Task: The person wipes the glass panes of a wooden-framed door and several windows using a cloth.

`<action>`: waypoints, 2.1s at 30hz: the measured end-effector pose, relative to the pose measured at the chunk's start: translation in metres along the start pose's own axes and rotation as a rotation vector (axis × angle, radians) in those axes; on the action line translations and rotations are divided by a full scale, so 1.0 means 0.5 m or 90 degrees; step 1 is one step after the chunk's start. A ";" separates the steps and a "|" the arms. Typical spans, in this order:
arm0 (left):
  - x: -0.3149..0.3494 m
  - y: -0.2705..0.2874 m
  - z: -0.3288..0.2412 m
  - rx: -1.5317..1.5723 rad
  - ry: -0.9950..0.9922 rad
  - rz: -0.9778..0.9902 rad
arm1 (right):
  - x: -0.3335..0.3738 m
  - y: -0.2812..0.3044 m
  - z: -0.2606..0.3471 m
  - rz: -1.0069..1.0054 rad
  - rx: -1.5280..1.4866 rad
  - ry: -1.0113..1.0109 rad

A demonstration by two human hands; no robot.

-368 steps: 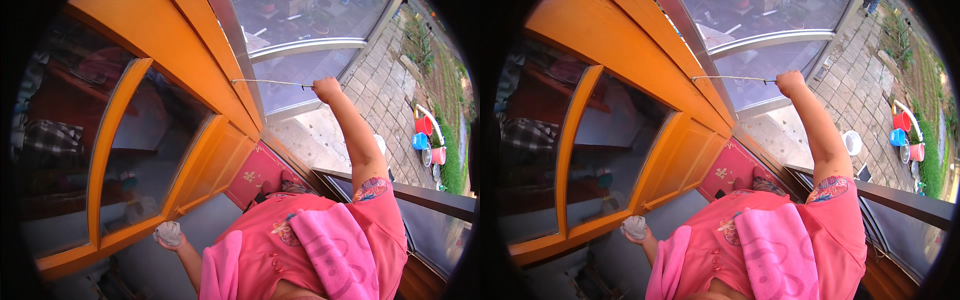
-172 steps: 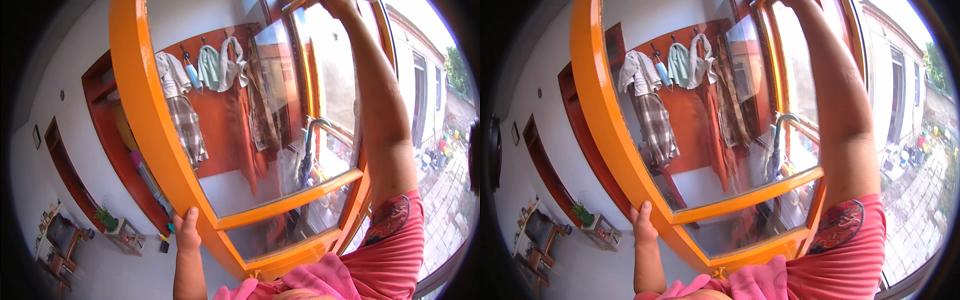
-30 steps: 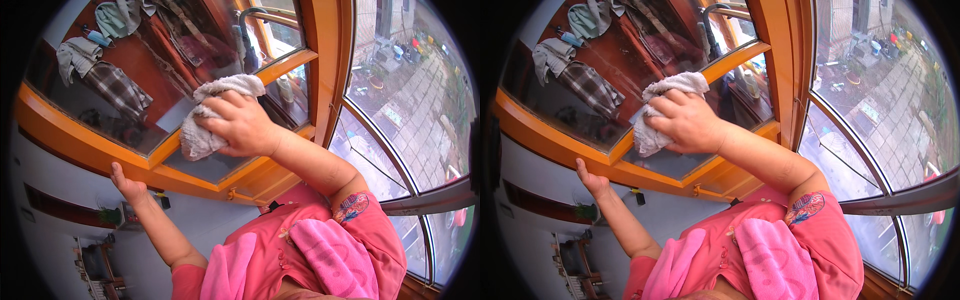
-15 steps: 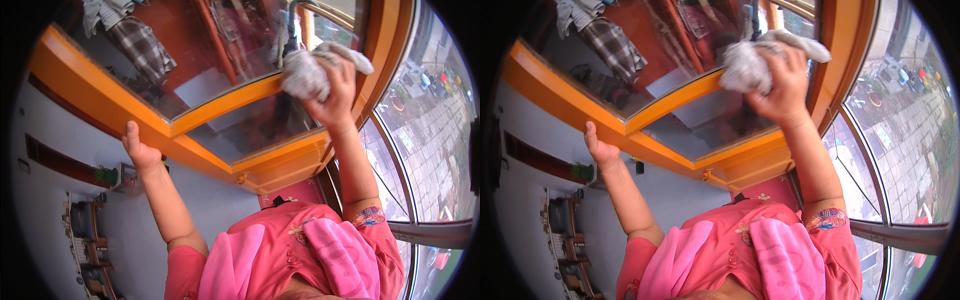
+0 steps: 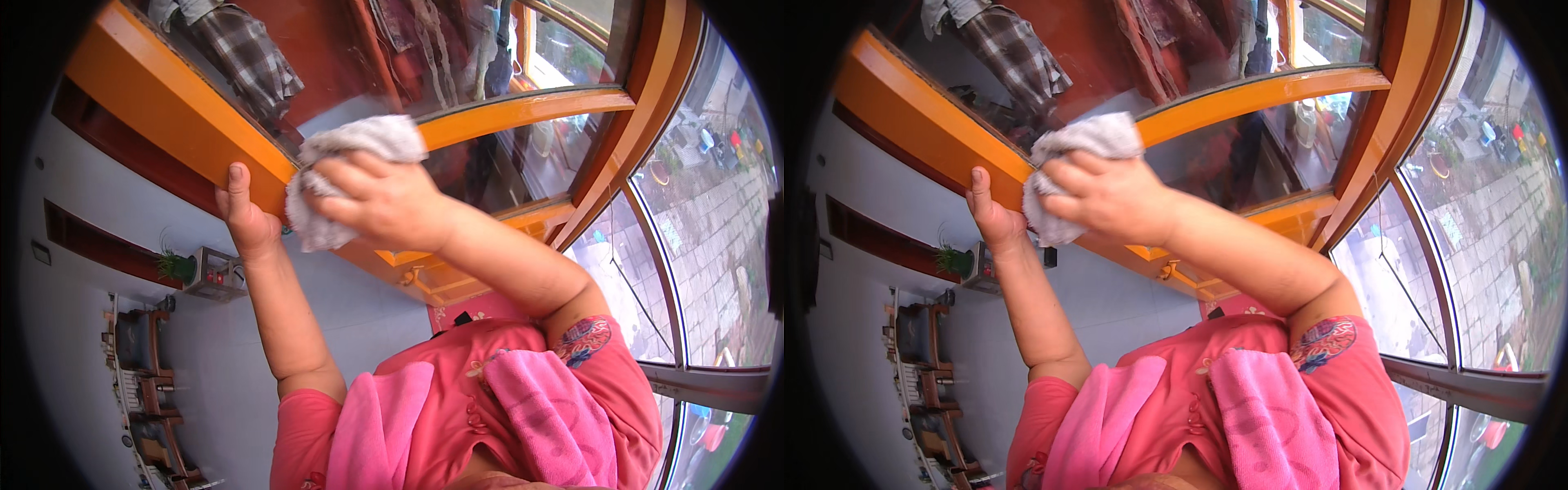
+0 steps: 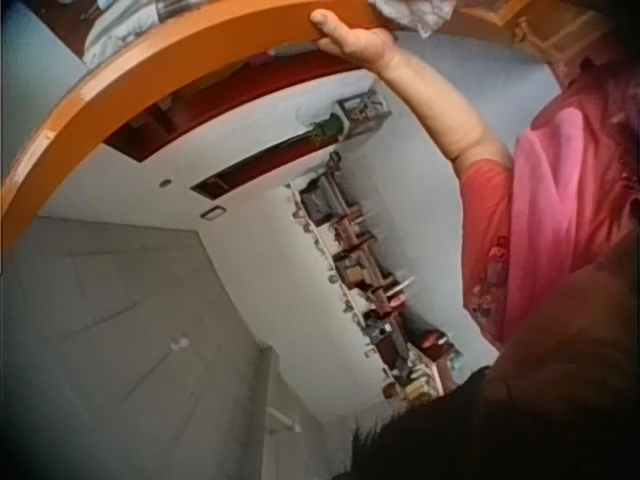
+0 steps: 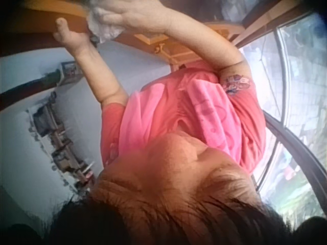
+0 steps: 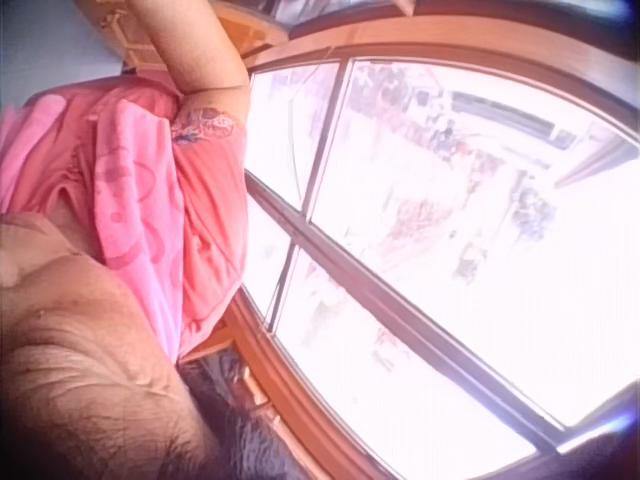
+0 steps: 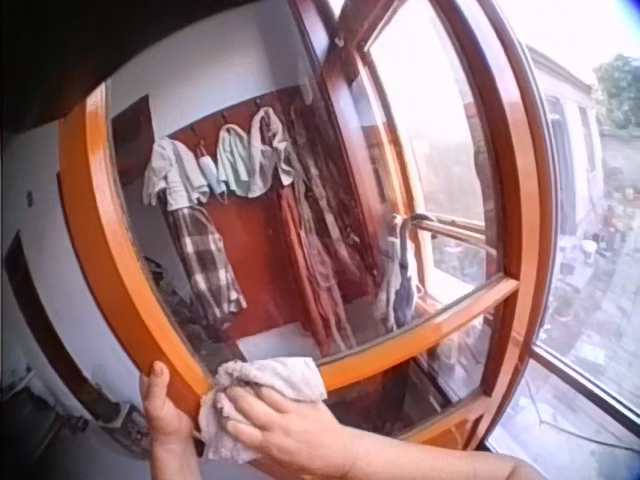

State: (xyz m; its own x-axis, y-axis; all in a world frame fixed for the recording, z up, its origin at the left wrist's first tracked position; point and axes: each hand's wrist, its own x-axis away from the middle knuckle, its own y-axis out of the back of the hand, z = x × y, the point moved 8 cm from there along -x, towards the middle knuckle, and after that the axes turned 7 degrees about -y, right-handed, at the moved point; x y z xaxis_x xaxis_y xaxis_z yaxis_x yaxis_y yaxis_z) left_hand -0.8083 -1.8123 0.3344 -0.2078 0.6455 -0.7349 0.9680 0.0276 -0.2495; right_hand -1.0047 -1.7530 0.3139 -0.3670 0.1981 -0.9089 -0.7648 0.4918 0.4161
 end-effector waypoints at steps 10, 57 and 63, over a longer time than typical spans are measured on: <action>0.001 0.005 -0.008 -0.007 -0.042 0.000 | 0.189 0.350 -0.282 -0.121 0.283 -0.182; 0.009 0.025 -0.032 -0.160 -0.069 -0.127 | 0.658 -0.046 -0.167 0.075 0.103 -0.504; 0.004 0.009 -0.011 -0.152 -0.040 -0.106 | 0.511 -0.308 0.041 0.343 -0.227 -0.322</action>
State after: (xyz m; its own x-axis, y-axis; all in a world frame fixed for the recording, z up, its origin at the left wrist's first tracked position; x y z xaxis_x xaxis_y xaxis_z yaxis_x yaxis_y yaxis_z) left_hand -0.8037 -1.8068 0.3351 -0.3680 0.5688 -0.7356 0.9240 0.3124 -0.2207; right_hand -0.9700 -1.7609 0.0169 -0.5135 0.7307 -0.4499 -0.7058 -0.0616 0.7057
